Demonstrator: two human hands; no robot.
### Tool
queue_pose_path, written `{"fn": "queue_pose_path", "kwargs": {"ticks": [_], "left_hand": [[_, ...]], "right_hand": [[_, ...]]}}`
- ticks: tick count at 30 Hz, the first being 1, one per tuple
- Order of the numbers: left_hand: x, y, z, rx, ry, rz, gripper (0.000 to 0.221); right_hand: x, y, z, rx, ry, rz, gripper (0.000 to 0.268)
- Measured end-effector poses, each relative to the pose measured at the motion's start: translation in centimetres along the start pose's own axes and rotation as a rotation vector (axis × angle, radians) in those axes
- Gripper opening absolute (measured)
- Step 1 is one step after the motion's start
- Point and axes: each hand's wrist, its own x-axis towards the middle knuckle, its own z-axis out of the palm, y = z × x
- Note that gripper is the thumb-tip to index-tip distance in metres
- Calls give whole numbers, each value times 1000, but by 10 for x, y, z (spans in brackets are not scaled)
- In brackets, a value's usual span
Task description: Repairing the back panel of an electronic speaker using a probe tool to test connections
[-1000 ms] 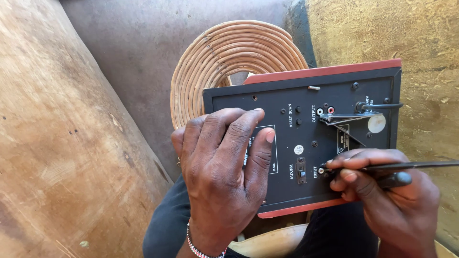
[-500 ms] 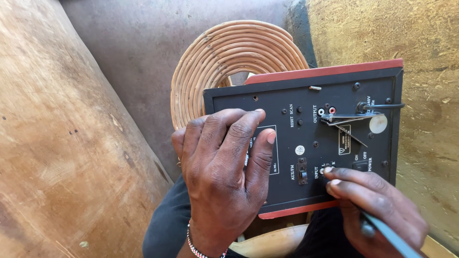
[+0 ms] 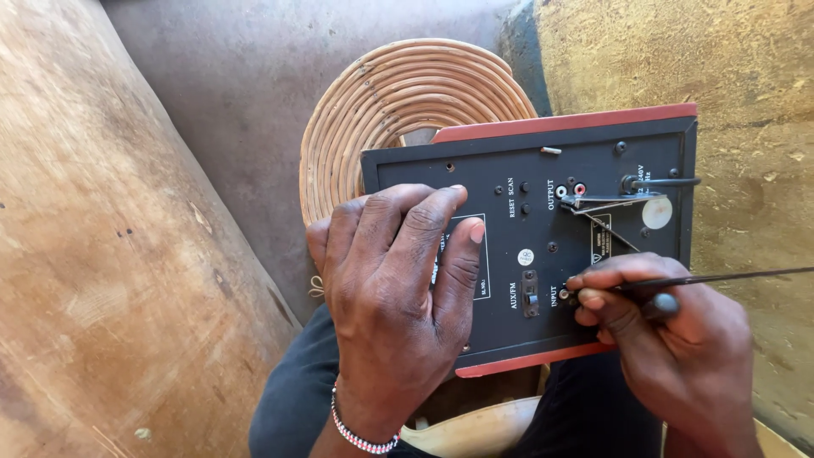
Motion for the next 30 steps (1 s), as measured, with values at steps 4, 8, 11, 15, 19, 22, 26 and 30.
{"fn": "queue_pose_path", "kwargs": {"ticks": [4, 8, 11, 15, 19, 22, 26, 30], "left_hand": [[1, 1, 0, -2, 3, 7, 19], [1, 1, 1, 1, -6, -14, 19], [1, 1, 1, 1, -12, -24, 19], [1, 1, 1, 6, -10, -24, 19], [1, 2, 1, 10, -14, -24, 19], [1, 2, 1, 15, -11, -24, 19], [1, 2, 1, 14, -13, -27, 19], [1, 1, 1, 12, -11, -16, 19]], "right_hand": [[3, 2, -4, 33, -13, 99, 10], [4, 6, -5, 113, 3, 120, 12], [1, 6, -3, 193, 33, 122, 11], [-4, 19, -4, 372, 51, -26, 17], [-9, 23, -2, 331, 82, -56, 17], [-8, 24, -2, 403, 88, -76, 17], [-10, 20, 2, 248, 122, -110, 16], [-6, 7, 4, 49, 112, -50, 13]]}}
